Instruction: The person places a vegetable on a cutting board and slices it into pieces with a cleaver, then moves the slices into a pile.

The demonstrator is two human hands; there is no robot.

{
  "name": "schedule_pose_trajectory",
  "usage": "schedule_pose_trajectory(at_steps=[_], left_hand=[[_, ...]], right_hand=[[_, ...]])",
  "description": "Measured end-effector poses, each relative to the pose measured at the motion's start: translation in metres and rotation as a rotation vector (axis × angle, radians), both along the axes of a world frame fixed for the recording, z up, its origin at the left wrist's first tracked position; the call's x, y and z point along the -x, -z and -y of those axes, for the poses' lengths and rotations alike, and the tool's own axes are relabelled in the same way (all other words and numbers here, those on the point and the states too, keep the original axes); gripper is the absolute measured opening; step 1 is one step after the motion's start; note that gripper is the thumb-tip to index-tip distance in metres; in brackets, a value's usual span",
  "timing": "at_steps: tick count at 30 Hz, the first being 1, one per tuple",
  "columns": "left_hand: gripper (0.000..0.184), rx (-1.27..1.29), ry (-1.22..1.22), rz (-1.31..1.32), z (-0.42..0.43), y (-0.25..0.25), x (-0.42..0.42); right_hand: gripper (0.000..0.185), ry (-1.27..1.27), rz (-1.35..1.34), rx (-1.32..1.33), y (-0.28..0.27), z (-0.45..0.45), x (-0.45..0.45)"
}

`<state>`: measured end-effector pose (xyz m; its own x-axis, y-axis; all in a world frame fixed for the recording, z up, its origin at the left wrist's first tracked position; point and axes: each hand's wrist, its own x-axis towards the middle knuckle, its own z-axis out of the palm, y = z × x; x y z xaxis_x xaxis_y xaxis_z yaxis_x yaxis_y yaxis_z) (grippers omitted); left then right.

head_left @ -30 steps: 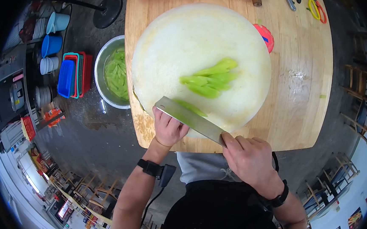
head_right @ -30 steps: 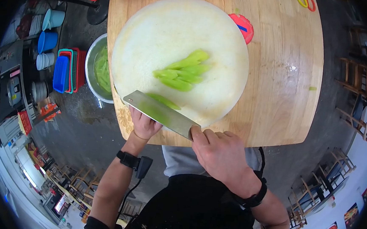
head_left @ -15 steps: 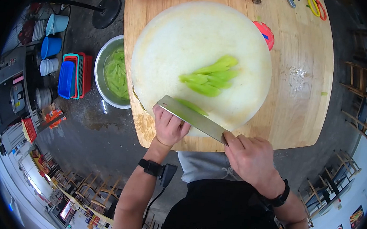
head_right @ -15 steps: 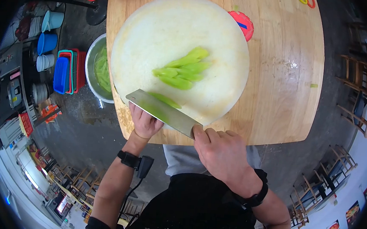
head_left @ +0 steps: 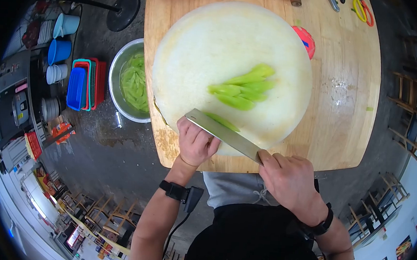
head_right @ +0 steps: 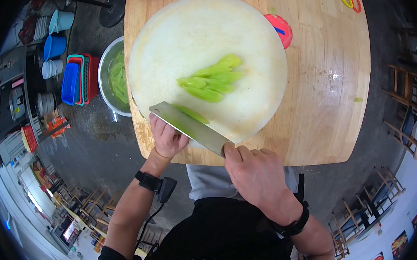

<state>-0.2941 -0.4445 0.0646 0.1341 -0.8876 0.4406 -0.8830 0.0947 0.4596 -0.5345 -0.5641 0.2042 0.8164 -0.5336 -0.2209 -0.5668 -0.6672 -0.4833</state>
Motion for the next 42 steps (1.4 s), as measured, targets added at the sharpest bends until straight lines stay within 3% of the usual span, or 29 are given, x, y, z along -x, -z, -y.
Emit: schedule_pose_trajectory(at_steps=[3, 5, 21, 26, 32, 38, 42], left_hand=[[0.026, -0.003, -0.006, -0.023, 0.0, -0.002, 0.0], [0.026, -0.002, -0.007, -0.027, -0.001, -0.002, 0.0], [0.03, 0.042, -0.001, -0.094, 0.009, -0.009, 0.002], [0.033, 0.062, 0.015, -0.104, 0.009, -0.008, 0.003], [0.035, 0.069, 0.027, -0.109, 0.01, -0.008, 0.002], [0.035, 0.066, 0.016, -0.103, 0.008, -0.006, 0.003], [0.035, 0.063, -0.006, -0.093, 0.007, -0.007, 0.003]], right_hand=[[0.031, 0.002, -0.014, -0.012, 0.002, 0.0, -0.003], [0.019, -0.026, -0.026, 0.015, 0.001, 0.001, -0.006], [0.019, -0.008, 0.057, 0.095, 0.037, 0.001, -0.028], [0.01, 0.103, 0.192, -0.033, 0.042, 0.017, -0.025], [0.013, 0.271, 0.332, 0.063, 0.037, 0.02, -0.027], [0.014, 0.396, 0.195, -0.163, 0.021, 0.024, -0.016], [0.013, 0.5, 0.292, -0.224, 0.006, 0.022, -0.017]])
